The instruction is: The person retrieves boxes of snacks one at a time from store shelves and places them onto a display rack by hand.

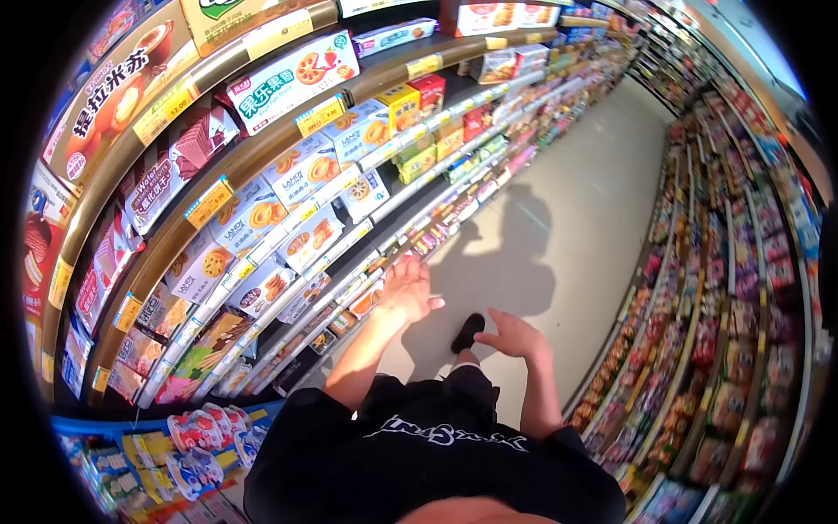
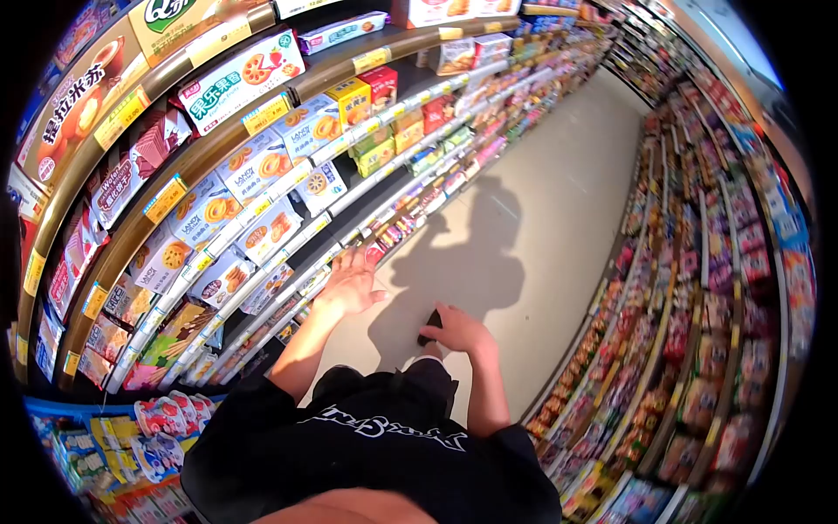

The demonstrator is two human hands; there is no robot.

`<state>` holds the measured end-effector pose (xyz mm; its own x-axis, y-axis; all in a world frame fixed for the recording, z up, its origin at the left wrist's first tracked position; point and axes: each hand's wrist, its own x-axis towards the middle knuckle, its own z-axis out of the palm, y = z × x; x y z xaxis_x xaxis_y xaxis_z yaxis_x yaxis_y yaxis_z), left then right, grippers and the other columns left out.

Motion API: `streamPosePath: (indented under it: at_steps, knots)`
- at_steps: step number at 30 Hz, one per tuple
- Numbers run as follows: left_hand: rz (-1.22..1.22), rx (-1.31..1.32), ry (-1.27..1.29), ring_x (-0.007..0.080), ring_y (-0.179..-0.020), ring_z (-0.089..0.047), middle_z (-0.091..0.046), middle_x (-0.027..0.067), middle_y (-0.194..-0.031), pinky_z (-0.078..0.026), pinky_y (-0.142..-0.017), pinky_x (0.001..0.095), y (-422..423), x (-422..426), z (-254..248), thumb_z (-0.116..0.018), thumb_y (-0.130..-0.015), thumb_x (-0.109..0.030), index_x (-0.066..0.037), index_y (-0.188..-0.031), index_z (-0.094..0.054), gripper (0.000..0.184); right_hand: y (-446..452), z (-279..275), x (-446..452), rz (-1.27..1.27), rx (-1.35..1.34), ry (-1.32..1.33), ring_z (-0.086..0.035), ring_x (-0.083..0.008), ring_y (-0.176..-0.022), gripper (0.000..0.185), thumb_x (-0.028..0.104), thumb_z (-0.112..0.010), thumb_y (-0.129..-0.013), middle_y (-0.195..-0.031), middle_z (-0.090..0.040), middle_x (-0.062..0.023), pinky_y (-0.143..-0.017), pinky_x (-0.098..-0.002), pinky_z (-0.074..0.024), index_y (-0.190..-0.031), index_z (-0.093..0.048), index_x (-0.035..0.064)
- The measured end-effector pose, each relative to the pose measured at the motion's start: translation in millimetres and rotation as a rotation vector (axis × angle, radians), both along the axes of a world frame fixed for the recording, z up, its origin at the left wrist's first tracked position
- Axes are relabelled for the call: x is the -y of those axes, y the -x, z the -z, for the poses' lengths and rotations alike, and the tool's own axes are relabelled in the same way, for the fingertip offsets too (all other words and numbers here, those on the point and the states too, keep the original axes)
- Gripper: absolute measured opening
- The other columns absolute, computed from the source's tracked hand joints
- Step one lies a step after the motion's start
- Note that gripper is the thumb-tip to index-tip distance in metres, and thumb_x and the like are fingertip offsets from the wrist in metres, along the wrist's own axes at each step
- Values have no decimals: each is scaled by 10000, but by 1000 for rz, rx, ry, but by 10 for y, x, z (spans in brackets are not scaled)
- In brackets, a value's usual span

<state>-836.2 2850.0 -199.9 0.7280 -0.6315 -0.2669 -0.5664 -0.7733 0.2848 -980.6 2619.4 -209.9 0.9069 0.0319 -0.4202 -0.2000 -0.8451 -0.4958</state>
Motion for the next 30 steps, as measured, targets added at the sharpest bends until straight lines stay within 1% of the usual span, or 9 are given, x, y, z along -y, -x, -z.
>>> streamPosePath:
  at_steps: [1, 6, 13, 15, 17, 20, 23, 25, 30]
  knots:
    - [-88, 6, -24, 503, -1538, -130, -182, 320, -1644, -180, -1240, 585, -162, 53, 3, -692, -909, -521, 87, -1537, -325, 949, -317, 13, 150, -56, 45, -6, -527, -452, -1309, 770, 480, -658, -925, -1387, -563, -307, -1102, -481, -423, -1490, -435, 7]
    - [-307, 393, 192, 491, -1523, -202, -267, 332, -1604, -188, -1239, 578, -1087, 656, -335, -750, -880, -426, 101, -1513, -339, 921, -2110, -470, 706, -206, 298, -90, -455, -457, -1386, 811, 430, -662, -951, -1512, -436, -310, -1153, -448, -392, -1565, -328, 18]
    - [-515, 846, 262, 422, -1465, -352, -414, 269, -1528, -269, -1215, 533, -2670, 1666, -755, -792, -822, -295, 73, -1487, -385, 862, -4568, -626, 1100, -213, 744, -296, -477, -470, -1354, 742, 152, -715, -875, -1451, -490, -312, -1131, -473, -409, -1505, -374, -43]
    - [-597, 858, 233, 402, -1403, -420, -473, 247, -1460, -305, -1194, 527, -2991, 1756, -780, -799, -802, -285, 58, -1463, -413, 839, -5040, -565, 1128, -202, 810, -383, -489, -462, -1344, 717, 114, -698, -869, -1451, -490, -314, -1133, -471, -407, -1497, -386, -39]
    - [-636, 860, 191, 341, -1152, -561, -593, 170, -1227, -441, -990, 500, -3275, 1752, -586, -768, -779, -264, 18, -1342, -535, 672, -5444, -383, 1137, -259, 857, -502, -532, -427, -1305, 674, 54, -670, -854, -1416, -521, -294, -1119, -449, -422, -1470, -414, -36]
    - [-603, 1089, 254, 341, -1096, -580, -602, 152, -1147, -454, -901, 504, -3406, 1744, -520, -671, -815, -203, -53, -1174, -611, 394, -5763, -220, 1009, -277, 507, -1078, -604, -226, -1185, 660, -97, -574, -811, -1320, -594, -150, -1054, -357, -467, -1447, -429, 3]
    - [-596, 936, 448, 366, -1142, -539, -549, 153, -1164, -436, -955, 518, -3289, 1757, -577, -650, -801, -186, -97, -1026, -582, 251, -5793, -59, 1015, -345, 643, -919, -630, -208, -1075, 576, -130, -550, -821, -1198, -655, -126, -995, -353, -492, -1384, -512, -17]
    - [-558, 1061, 432, 360, -1177, -547, -565, 152, -1183, -423, -1012, 543, -3336, 1796, -436, -674, -771, -205, -107, -997, -569, 268, -5791, 38, 988, -263, 675, -1074, -627, -227, -1100, 593, -141, -573, -801, -1263, -643, -142, -1013, -371, -488, -1382, -516, -40]
    - [-335, 1256, 564, 418, -1180, -562, -561, 259, -1222, -426, -1040, 615, -2977, 1804, -549, -682, -799, -176, -41, -1043, -594, 293, -5089, -461, 977, -227, 1078, -919, -638, -310, -1168, 577, -119, -589, -839, -1348, -614, -180, -1025, -413, -528, -1405, -547, -15]
